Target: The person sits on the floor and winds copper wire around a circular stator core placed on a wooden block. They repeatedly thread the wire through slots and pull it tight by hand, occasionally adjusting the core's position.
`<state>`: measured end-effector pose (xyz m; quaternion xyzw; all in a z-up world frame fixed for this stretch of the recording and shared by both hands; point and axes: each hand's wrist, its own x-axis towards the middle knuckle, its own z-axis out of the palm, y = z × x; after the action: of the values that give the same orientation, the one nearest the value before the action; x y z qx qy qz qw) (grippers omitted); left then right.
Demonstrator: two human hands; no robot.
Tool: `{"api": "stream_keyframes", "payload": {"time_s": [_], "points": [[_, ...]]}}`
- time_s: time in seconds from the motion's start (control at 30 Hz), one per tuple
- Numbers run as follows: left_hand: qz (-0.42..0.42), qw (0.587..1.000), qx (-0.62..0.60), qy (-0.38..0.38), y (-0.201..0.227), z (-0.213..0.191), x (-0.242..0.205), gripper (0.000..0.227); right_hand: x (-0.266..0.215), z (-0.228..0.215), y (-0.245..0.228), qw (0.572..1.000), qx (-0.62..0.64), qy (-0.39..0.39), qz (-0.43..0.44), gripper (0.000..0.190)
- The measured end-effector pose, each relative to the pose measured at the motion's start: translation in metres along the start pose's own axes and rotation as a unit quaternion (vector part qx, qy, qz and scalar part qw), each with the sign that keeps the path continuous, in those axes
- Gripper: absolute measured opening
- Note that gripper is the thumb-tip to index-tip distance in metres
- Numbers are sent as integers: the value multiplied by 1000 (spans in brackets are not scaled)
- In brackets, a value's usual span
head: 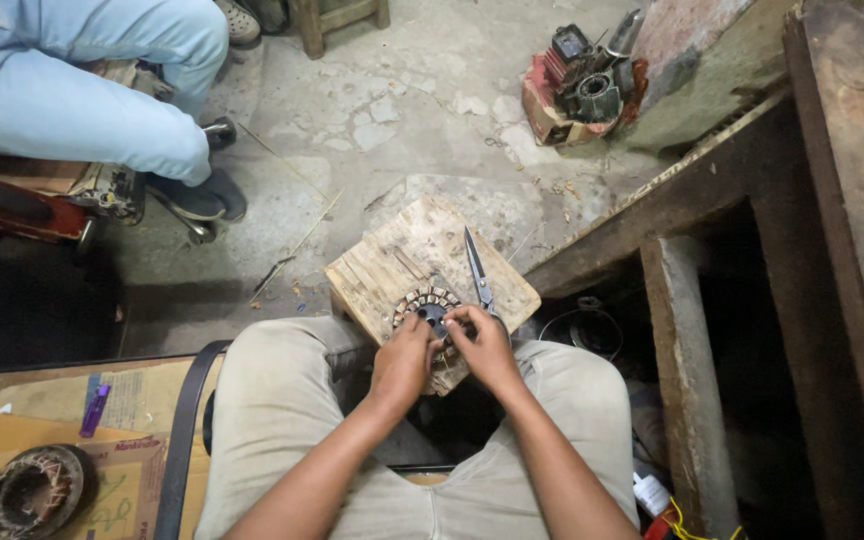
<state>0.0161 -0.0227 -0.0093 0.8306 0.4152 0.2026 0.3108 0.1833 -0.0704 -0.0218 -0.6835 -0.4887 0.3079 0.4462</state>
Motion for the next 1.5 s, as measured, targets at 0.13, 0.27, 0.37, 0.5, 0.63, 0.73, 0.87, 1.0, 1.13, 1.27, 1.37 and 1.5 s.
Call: {"api": "stream_keyframes", "payload": {"time_s": [0.13, 0.27, 0.37, 0.5, 0.63, 0.73, 0.87, 1.0, 1.13, 1.27, 1.37, 1.5], "points": [[-18, 1000, -20, 3, 1, 2, 0, 20, 0, 1, -1, 999, 16, -11, 45, 15], [-19, 999, -19, -45, -10, 15, 0, 34, 0, -6, -11, 999, -35, -33, 19, 15], [-51, 987, -127, -84, -32, 29, 11, 47, -2, -24, -26, 978, -128, -121, -107, 30], [-156, 895, -392, -147, -51, 20, 23, 62, -5, -26, -40, 974, -147, -154, -79, 32], [-140, 771, -594, -180, -30, -23, 24, 59, -5, -15, -36, 964, -199, -97, -145, 25], [-66, 756, -613, -220, -5, -65, 17, 53, -6, -6, -31, 979, -180, -94, 13, 20], [25, 768, -612, -188, 17, -103, 12, 53, -4, -4, -24, 994, -90, -55, 40, 21], [160, 799, -573, -91, 24, -142, -6, 44, -5, -1, -19, 995, -79, -67, -10, 21], [179, 784, -586, -95, 45, -199, -38, 22, -8, -1, -24, 985, -150, -73, 38, 20], [387, 701, -472, -369, 67, -239, -30, 24, -9, -5, -22, 966, -241, -45, 77, 28], [344, 727, -366, -469, 69, -199, -40, 27, -9, -1, -9, 969, -244, 34, -11, 41], [119, 851, 134, -494, 37, -75, -53, 31, -12, 0, -13, 967, -243, 60, -44, 43]]}}
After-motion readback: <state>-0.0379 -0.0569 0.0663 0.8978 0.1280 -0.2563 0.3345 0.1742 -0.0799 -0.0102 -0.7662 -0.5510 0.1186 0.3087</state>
